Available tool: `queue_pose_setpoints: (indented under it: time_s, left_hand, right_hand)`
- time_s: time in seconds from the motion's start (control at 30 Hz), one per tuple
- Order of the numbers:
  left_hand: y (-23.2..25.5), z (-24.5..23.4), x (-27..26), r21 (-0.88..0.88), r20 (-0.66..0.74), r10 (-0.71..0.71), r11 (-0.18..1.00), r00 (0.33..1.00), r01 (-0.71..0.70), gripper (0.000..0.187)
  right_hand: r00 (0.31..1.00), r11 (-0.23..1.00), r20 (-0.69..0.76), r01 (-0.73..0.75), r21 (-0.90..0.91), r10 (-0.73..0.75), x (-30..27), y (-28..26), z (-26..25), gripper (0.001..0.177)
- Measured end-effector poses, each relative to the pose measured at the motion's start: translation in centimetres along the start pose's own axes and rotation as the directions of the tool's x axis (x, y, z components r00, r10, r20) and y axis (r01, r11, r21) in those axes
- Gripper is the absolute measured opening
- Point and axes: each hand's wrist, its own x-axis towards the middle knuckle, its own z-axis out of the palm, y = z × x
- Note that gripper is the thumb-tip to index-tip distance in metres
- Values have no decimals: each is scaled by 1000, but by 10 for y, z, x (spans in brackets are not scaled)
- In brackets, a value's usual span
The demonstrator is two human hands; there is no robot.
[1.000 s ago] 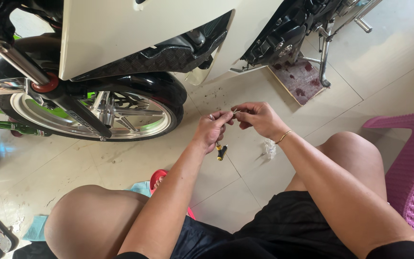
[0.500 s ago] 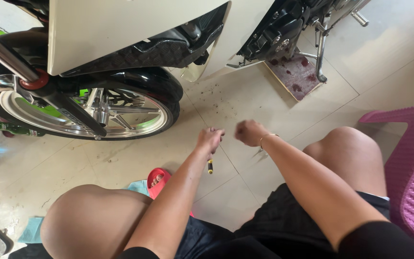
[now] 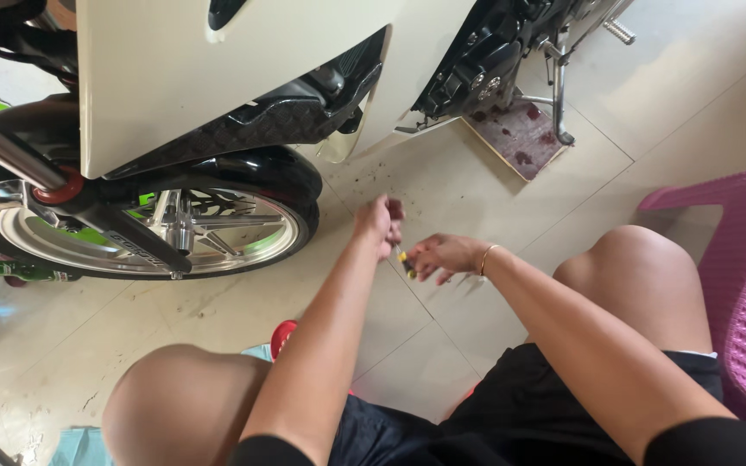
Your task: The person uses a screwdriver to remove and install screws on the motorcycle's front fairing and lower body panels. They manipulate small screws and fasteners by hand and with the tool, working near the front wheel and engine area.
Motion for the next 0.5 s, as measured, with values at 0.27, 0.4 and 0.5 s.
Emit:
queue_pose_setpoints:
  time_s: [0.27,0.4,0.5]
  left_hand:
    - [0,61,65,-80,-50,58,995,997,-62,36]
    - [-4,86,67,90,-29,70,994,997,-67,25]
    - [4,108,68,261,34,118,957,992,-123,9]
  right_hand:
    - [909,883,-315,106,-458,-273,-41,-16,1,33]
    - [825,967,-512,252,-49,-241,-41,-16,-5,30]
    - [761,956,-641,252,150,-100,-41,-12,-27,26]
